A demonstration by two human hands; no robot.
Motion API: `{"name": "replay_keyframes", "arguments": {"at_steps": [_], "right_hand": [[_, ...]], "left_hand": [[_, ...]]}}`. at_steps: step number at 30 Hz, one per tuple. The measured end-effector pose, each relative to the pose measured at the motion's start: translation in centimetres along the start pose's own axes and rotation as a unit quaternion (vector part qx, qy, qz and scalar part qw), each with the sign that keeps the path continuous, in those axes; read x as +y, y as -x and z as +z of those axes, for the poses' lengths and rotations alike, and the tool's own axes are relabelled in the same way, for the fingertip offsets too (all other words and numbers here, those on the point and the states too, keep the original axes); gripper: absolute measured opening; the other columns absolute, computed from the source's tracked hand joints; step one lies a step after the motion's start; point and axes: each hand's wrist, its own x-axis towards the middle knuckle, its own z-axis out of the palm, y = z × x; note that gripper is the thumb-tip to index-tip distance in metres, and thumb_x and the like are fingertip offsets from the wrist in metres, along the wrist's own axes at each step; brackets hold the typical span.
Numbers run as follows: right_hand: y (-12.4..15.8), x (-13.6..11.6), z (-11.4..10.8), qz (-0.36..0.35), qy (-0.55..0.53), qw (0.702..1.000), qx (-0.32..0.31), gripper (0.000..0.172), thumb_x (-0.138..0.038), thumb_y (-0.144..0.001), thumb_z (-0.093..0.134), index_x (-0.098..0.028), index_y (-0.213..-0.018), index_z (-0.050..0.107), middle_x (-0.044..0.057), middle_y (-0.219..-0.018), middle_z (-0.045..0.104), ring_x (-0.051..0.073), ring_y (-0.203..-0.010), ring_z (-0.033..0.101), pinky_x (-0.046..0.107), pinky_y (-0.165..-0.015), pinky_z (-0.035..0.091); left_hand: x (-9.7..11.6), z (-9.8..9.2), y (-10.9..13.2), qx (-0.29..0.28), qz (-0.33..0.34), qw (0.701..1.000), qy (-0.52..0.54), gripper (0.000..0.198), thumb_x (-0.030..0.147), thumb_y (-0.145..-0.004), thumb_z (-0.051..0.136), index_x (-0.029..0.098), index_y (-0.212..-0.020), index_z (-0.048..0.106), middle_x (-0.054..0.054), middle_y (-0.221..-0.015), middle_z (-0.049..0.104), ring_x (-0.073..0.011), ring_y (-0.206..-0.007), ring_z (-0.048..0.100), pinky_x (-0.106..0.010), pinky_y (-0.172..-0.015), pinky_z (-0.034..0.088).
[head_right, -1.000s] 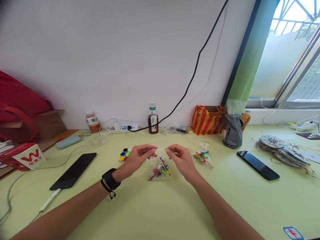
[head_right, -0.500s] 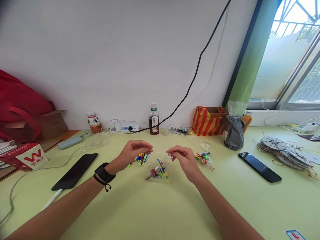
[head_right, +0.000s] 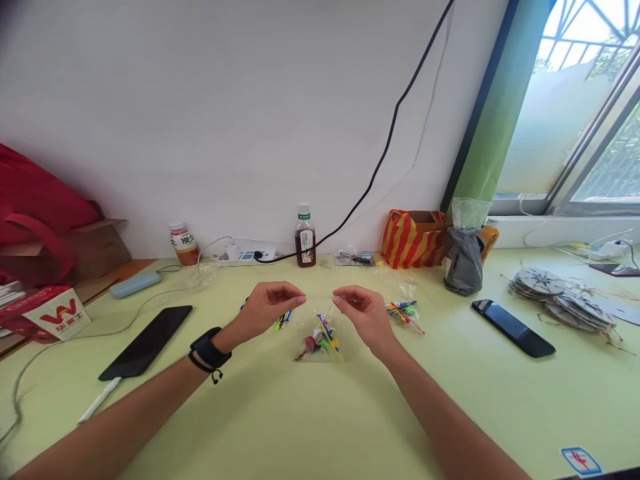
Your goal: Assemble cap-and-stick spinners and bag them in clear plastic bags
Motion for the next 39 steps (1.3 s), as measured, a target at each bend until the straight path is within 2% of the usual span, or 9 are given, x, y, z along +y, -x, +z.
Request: {"name": "replay_keyframes", "arguments": {"at_steps": [3,8,13,17,21,26,33,39], "right_hand": [[0.02,-0.15,0.00,0.002,-0.004,1.000,-0.001,0.028,-0.046,-0.078,0.084,-0.021,-0.088,0.077,0.004,-0.082,0.070,0.018,-0.074,0.059,0.032,-0.069,0.049],[-0.11,0.00,-0.27,0.006,-0.028,1.000,-0.002,0.022,-0.040,-0.076,0.083,-0.023,-0.090,0.081,0.004,-0.082,0.072,0.018,-0.074,0.060,0.034,-0.071,0.050],[-0.24,0.38,-0.58,0.001,-0.043,0.999,-0.010,0.016,-0.038,-0.078,0.080,-0.023,-0.085,0.083,0.004,-0.083,0.072,0.019,-0.077,0.061,0.034,-0.074,0.050],[-0.04,0.27,-0.36,-0.004,-0.020,1.000,-0.009,0.020,-0.040,-0.078,0.083,-0.023,-0.088,0.082,0.005,-0.086,0.073,0.019,-0.079,0.062,0.034,-0.074,0.051],[-0.03,0.30,-0.17,-0.005,0.003,1.000,0.007,0.030,-0.043,-0.077,0.085,-0.024,-0.100,0.082,0.005,-0.089,0.075,0.020,-0.082,0.064,0.035,-0.076,0.053],[-0.12,0.28,-0.30,-0.033,0.023,0.999,-0.009,0.021,-0.042,-0.078,0.083,-0.024,-0.089,0.084,0.006,-0.089,0.074,0.020,-0.080,0.063,0.034,-0.071,0.051],[-0.21,0.20,-0.57,-0.030,-0.021,0.999,-0.024,0.015,-0.037,-0.078,0.080,-0.027,-0.089,0.085,0.005,-0.086,0.073,0.020,-0.079,0.063,0.035,-0.072,0.052],[-0.22,0.13,-0.66,-0.033,-0.007,0.999,-0.027,0.014,-0.037,-0.080,0.078,-0.026,-0.084,0.084,0.006,-0.088,0.074,0.021,-0.081,0.064,0.035,-0.073,0.052]], "left_hand": [[-0.19,-0.12,-0.12,0.005,0.007,1.000,-0.008,0.025,0.040,-0.087,0.078,0.016,-0.088,0.077,-0.005,-0.084,0.074,-0.0155,-0.076,0.065,-0.025,-0.067,0.053],[-0.14,-0.10,-0.01,0.013,-0.007,0.998,0.053,0.025,0.037,-0.084,0.082,0.017,-0.099,0.079,-0.007,-0.092,0.077,-0.0176,-0.083,0.070,-0.027,-0.077,0.057],[0.26,-0.17,0.32,0.004,-0.018,0.998,0.064,0.024,0.036,-0.084,0.080,0.016,-0.097,0.083,-0.011,-0.096,0.080,-0.0227,-0.092,0.073,-0.031,-0.084,0.059],[0.26,-0.20,0.39,0.012,-0.014,0.999,0.050,0.025,0.036,-0.081,0.084,0.016,-0.095,0.083,-0.010,-0.096,0.080,-0.0213,-0.088,0.073,-0.028,-0.078,0.058],[-0.13,-0.16,0.19,0.028,-0.020,0.998,0.044,0.034,0.038,-0.078,0.087,0.017,-0.105,0.082,-0.009,-0.095,0.080,-0.0204,-0.085,0.072,-0.029,-0.077,0.059],[-0.37,-0.30,-0.04,0.026,-0.014,0.999,0.014,0.026,0.040,-0.082,0.083,0.016,-0.092,0.081,-0.007,-0.090,0.079,-0.0183,-0.081,0.070,-0.027,-0.073,0.056],[-0.23,-0.44,0.05,0.027,-0.017,0.998,0.052,0.022,0.033,-0.081,0.084,0.017,-0.095,0.083,-0.009,-0.095,0.080,-0.0198,-0.087,0.071,-0.027,-0.077,0.056],[0.13,-0.34,0.22,0.032,-0.017,0.996,0.081,0.017,0.030,-0.079,0.084,0.017,-0.090,0.085,-0.009,-0.093,0.080,-0.0216,-0.088,0.072,-0.028,-0.078,0.058]]}}
